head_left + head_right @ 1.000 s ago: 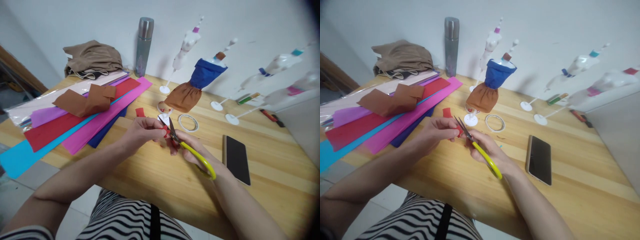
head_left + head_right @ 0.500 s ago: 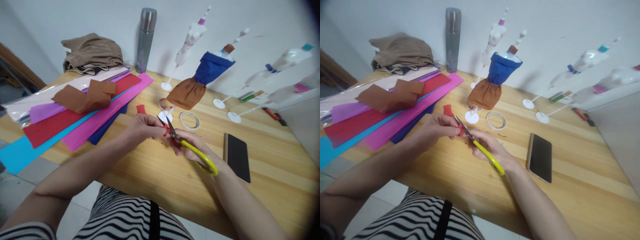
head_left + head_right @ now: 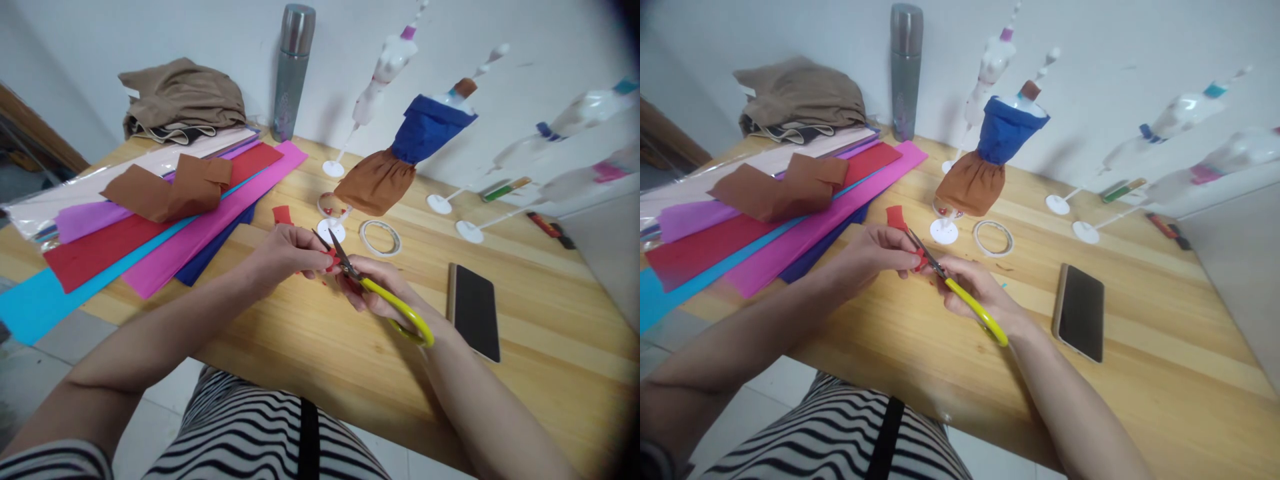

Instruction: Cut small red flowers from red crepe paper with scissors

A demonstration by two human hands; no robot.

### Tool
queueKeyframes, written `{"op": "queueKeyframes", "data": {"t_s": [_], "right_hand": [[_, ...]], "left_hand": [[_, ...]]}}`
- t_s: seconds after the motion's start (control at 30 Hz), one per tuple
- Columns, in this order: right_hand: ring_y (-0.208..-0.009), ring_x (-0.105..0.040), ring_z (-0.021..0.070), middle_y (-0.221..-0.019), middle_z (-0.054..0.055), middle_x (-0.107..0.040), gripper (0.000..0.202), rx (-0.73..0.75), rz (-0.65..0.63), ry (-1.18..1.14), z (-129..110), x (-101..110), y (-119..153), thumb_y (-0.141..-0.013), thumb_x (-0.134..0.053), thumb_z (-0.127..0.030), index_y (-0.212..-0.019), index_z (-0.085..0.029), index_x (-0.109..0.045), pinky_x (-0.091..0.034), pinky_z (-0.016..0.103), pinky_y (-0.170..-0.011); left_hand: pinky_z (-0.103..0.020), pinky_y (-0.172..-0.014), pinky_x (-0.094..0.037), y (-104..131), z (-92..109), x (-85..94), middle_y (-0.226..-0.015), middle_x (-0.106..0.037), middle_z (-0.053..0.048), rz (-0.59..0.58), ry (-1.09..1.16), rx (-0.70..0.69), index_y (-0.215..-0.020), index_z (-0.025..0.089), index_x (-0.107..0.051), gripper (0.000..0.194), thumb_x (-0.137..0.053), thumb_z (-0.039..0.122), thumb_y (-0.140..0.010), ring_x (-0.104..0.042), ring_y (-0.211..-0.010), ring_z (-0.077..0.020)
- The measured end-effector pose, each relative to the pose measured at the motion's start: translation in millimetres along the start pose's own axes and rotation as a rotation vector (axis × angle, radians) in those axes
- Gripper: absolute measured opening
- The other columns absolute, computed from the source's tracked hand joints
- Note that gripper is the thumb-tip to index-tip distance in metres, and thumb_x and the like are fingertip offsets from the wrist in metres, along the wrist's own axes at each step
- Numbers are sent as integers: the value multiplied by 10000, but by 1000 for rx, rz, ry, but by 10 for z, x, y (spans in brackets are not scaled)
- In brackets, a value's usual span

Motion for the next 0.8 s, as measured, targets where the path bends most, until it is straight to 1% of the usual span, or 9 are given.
{"op": "queueKeyframes", "data": {"t_s": [0.13, 0.2, 0.37, 0.47, 0.63, 0.8], "right_hand": [[-516, -390, 125, -640, -31, -519, 497, 24, -19, 5, 28, -14, 7, -829, -714, -666, -1156, -292, -741, -366, 304, -545], [-514, -382, 127, -633, -32, -510, 514, 19, -16, 4, 10, -23, 8, -824, -710, -680, -1154, -288, -739, -360, 304, -540], [-547, -385, 136, -714, -2, -537, 534, 45, -21, 12, -98, -37, 6, -809, -700, -714, -1127, -287, -740, -353, 305, -536], [-573, -410, 138, -777, 13, -562, 557, 42, -19, 44, -90, -25, -1, -805, -688, -733, -1120, -276, -732, -367, 304, -545], [-628, -432, 141, -849, 29, -568, 531, 73, -55, 42, -65, -51, -18, -827, -708, -675, -1128, -237, -705, -375, 284, -529], [-658, -466, 150, -900, 34, -621, 458, 150, -55, 42, -124, -56, -24, -853, -715, -624, -1141, -267, -715, -409, 294, -578]], "left_hand": [[-210, -522, -440, 1, 8, -3, -593, -682, -34, -5, -5, -11, -539, 146, -691, 114, -755, 222, -593, -541, -526, -87], [-209, -525, -444, -2, 6, -8, -602, -688, -36, -11, -7, -6, -542, 145, -694, 118, -764, 227, -590, -544, -527, -86], [-208, -517, -442, -3, 7, -19, -608, -702, -46, -16, 13, 4, -526, 144, -685, 128, -775, 228, -562, -546, -522, -88], [-206, -518, -441, 3, 7, -25, -605, -700, -44, -21, 14, 6, -527, 145, -685, 130, -773, 236, -558, -551, -531, -91], [-203, -528, -443, 4, -15, -19, -581, -682, -34, -22, -1, 21, -530, 144, -687, 131, -776, 238, -555, -554, -535, -92], [-208, -523, -440, -3, -16, -15, -563, -667, -30, -19, -14, 17, -537, 143, -690, 135, -771, 249, -560, -547, -521, -91]]}}
Point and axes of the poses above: each hand's wrist, its own y-axis away from the middle knuckle, its own x-axis out of the back of the hand, z = x × y, the point moved 10 cm from there along -y, towards the middle knuckle
